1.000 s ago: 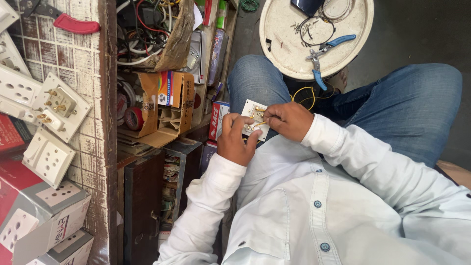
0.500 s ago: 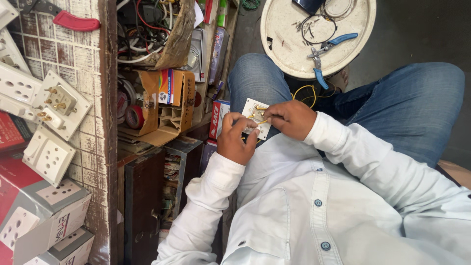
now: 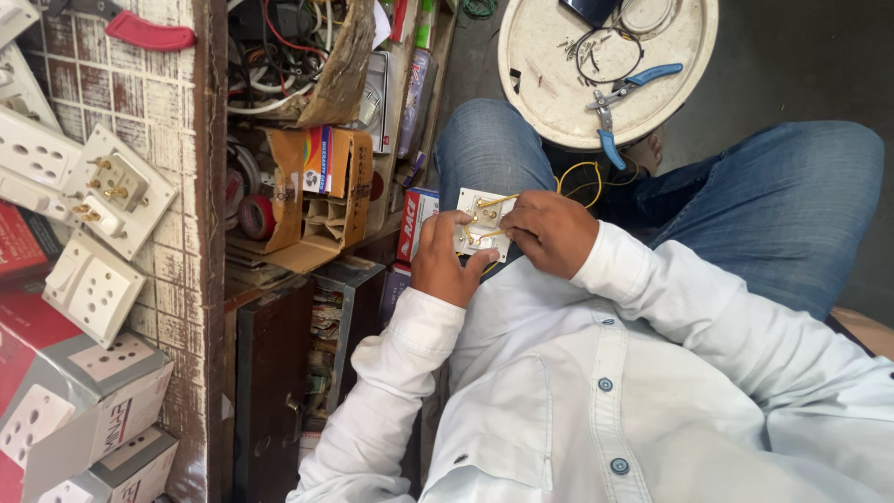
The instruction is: The person sits on the floor and wires a white electrical socket using a yellow wire. They use pliers to strip the wire ends and a screwdriver to secure the connections to the socket terminals.
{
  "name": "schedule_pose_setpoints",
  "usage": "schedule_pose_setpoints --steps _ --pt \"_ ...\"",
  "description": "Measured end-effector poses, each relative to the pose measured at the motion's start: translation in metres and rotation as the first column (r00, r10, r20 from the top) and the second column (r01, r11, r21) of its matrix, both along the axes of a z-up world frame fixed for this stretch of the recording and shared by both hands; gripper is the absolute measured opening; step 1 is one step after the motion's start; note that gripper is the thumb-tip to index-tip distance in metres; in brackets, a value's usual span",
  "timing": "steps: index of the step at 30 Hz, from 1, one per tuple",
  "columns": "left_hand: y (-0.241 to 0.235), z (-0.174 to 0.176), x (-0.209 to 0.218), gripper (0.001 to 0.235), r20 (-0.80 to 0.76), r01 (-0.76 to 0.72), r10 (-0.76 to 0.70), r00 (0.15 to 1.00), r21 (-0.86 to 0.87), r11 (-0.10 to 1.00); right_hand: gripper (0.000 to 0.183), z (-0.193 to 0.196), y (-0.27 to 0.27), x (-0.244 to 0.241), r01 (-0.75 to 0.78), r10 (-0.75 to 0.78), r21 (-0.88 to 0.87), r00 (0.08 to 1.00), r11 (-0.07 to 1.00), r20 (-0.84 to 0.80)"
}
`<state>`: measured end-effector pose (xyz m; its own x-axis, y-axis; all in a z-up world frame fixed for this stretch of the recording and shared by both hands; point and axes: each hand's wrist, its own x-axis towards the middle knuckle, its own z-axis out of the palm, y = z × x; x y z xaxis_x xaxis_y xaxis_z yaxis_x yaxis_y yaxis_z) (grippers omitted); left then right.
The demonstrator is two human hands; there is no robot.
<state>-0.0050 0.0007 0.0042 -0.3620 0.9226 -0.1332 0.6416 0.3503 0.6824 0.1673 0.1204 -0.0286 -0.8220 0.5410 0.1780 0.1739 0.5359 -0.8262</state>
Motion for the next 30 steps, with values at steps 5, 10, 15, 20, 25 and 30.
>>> schedule_pose_setpoints --steps 5,10,15,20,25,30 --pt "-0.001 -0.001 0.004 0.056 0.038 0.001 -0.001 0.999 -0.001 1.000 0.016 0.009 -0.002 -0.003 -0.068 0.062 0.156 0.997 0.985 0.043" --pt "0.000 -0.001 0.004 0.051 0.028 0.036 -0.037 0.999 0.045 0.998 0.017 0.007 0.000 -0.010 -0.044 0.042 0.113 0.999 0.993 0.025" --pt "-0.001 -0.001 0.002 0.046 0.083 0.046 -0.049 0.995 0.044 0.998 0.015 0.003 -0.001 -0.013 -0.013 0.013 0.001 0.999 1.000 0.031" --pt "-0.001 -0.002 0.001 0.036 0.110 0.054 -0.060 0.992 0.065 0.996 0.016 0.007 -0.002 -0.016 -0.038 0.031 0.071 0.995 0.997 0.091" --pt "-0.004 -0.013 0.002 0.019 0.082 0.008 -0.012 0.997 0.047 0.999 0.011 0.009 -0.003 -0.015 -0.025 0.017 0.074 0.995 0.997 0.102" --pt "-0.006 -0.023 -0.002 0.024 0.143 0.038 -0.053 0.988 0.105 0.994 0.017 0.011 -0.005 -0.012 0.061 -0.057 -0.031 0.991 0.998 0.119"
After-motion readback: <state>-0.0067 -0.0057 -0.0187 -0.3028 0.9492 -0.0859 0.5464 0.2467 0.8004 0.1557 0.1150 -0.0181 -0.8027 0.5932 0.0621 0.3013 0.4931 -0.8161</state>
